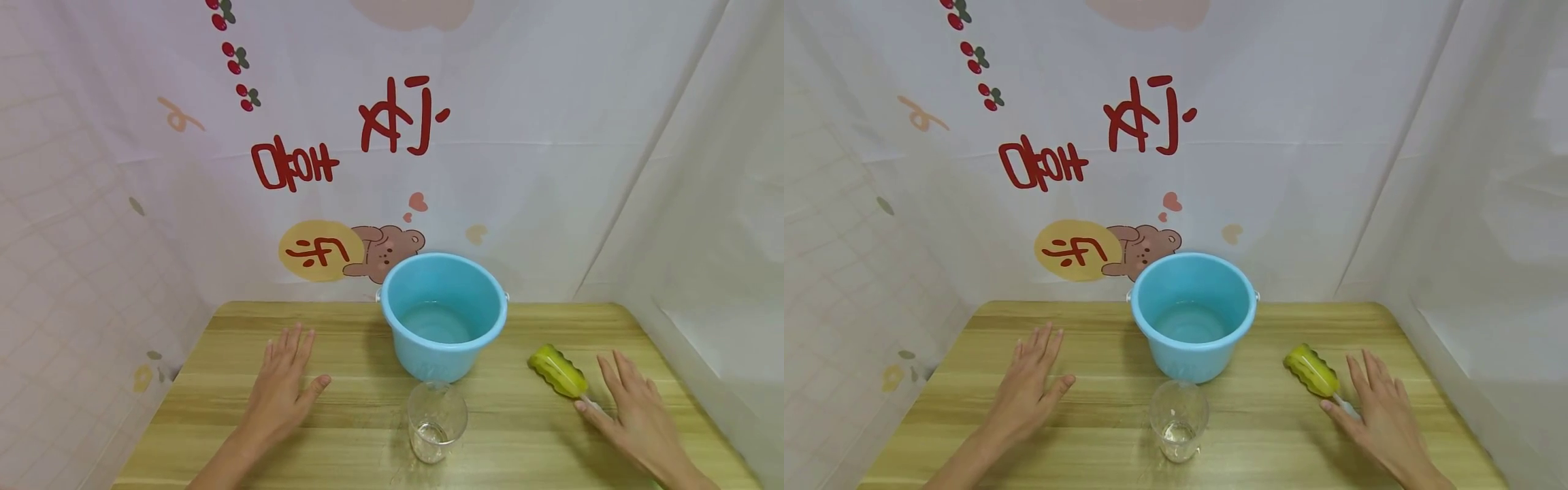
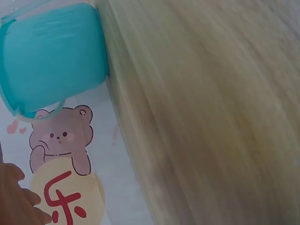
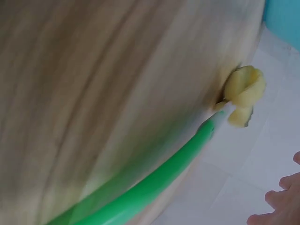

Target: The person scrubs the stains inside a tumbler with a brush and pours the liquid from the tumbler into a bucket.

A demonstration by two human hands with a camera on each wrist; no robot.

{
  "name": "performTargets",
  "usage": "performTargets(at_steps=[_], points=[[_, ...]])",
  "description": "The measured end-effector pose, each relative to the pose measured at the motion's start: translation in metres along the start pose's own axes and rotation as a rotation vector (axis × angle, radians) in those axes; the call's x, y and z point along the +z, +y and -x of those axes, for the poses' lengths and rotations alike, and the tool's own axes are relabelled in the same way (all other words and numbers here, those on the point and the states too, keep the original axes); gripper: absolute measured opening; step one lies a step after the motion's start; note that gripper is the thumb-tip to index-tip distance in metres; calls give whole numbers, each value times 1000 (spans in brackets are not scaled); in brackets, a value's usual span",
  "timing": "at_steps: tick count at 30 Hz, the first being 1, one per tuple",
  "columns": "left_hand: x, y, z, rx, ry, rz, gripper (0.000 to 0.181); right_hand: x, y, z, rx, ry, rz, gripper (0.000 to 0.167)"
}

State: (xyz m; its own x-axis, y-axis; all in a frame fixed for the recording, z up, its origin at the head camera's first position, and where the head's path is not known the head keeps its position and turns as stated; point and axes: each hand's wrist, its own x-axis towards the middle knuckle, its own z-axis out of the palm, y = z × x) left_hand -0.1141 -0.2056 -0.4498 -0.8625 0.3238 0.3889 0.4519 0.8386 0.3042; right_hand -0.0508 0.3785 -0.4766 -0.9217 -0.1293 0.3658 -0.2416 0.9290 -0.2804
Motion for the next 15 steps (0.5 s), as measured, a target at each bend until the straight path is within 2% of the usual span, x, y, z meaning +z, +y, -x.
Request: performTargets(at_steps=[8, 15], points=[[3, -6, 0, -51, -125, -101, 95, -1, 6, 3, 17, -56, 93, 99], [4, -7, 0, -58, -160, -121, 98, -1, 12, 6, 42, -79, 141, 97]])
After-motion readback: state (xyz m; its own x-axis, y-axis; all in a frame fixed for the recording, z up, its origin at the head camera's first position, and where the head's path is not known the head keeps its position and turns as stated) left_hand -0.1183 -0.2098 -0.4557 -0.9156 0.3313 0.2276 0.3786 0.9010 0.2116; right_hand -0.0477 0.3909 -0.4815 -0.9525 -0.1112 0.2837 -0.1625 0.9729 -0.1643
